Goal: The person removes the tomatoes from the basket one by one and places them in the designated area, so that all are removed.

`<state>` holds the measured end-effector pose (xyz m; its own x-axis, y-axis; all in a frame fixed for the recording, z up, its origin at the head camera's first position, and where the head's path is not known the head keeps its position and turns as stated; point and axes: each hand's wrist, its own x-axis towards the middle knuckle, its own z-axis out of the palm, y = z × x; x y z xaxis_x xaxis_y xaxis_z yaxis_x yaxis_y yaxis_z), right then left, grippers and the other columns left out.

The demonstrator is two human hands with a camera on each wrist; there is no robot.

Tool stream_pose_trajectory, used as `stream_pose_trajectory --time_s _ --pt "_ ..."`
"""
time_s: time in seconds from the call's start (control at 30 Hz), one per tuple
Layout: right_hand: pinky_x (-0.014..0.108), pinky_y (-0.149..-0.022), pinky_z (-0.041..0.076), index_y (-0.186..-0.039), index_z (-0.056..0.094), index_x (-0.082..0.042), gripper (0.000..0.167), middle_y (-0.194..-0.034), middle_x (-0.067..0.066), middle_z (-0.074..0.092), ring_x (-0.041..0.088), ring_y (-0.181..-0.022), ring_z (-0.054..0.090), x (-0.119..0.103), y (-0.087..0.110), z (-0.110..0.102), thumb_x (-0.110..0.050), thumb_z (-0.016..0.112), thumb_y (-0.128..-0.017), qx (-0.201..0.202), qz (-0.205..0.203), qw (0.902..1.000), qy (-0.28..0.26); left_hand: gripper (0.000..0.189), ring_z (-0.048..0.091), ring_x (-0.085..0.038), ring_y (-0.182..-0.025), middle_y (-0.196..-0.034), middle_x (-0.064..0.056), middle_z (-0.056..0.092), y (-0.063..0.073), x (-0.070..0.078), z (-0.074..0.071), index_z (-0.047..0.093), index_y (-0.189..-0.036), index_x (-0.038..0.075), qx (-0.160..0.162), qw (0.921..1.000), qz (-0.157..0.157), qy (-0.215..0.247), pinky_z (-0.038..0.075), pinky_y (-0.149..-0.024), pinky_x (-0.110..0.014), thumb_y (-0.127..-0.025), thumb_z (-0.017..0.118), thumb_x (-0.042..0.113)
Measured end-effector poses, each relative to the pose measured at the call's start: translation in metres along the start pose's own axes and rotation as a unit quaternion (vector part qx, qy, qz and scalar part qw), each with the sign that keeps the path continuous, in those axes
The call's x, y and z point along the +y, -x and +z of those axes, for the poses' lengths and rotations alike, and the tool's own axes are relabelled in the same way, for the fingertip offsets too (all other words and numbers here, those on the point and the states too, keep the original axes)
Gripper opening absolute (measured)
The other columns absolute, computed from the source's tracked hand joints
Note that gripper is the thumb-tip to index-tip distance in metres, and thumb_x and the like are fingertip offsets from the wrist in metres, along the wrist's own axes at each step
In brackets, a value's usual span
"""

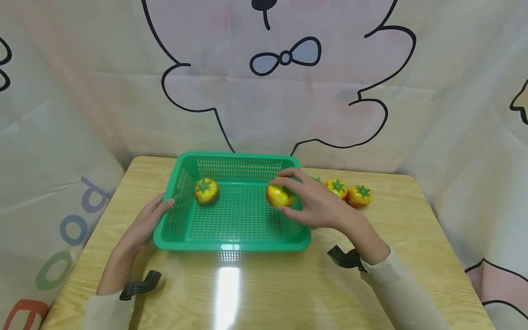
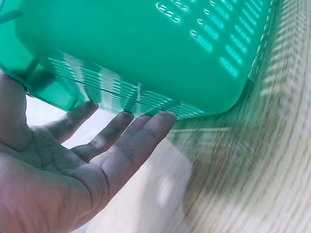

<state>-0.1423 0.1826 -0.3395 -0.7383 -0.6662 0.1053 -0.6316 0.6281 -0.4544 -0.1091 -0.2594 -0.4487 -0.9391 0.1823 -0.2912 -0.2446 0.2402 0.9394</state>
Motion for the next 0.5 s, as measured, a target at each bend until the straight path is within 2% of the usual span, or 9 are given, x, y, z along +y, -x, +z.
stream_pose_trajectory --time_s 0.23,0.5 --pt "0.041 -0.096 0.058 -0.147 0.06 -0.022 0.055 -0.151 0.002 0.051 0.022 -0.126 0.061 0.006 0.011 0.001 -0.028 0.078 -0.095 0.025 0.005 0.9995 -0.016 0.075 0.074 -0.014 -0.103 -0.149 -0.038 0.048 0.0 0.001 0.0 0.014 -0.171 0.01 -0.004 1.0 0.005 0.002 0.066 -0.083 -0.037 -0.114 0.039 0.052" --pt "0.043 -0.1 0.058 -0.145 0.06 -0.022 0.051 -0.151 0.002 0.05 0.02 -0.13 0.056 0.011 0.025 0.0 -0.024 0.077 -0.097 0.041 0.017 0.9986 -0.031 0.076 0.073 -0.013 -0.104 -0.151 -0.037 0.046 0.001 0.001 0.0 0.012 -0.171 0.01 -0.001 1.0 0.0 -0.008 0.065 -0.084 -0.036 -0.114 0.038 0.053"
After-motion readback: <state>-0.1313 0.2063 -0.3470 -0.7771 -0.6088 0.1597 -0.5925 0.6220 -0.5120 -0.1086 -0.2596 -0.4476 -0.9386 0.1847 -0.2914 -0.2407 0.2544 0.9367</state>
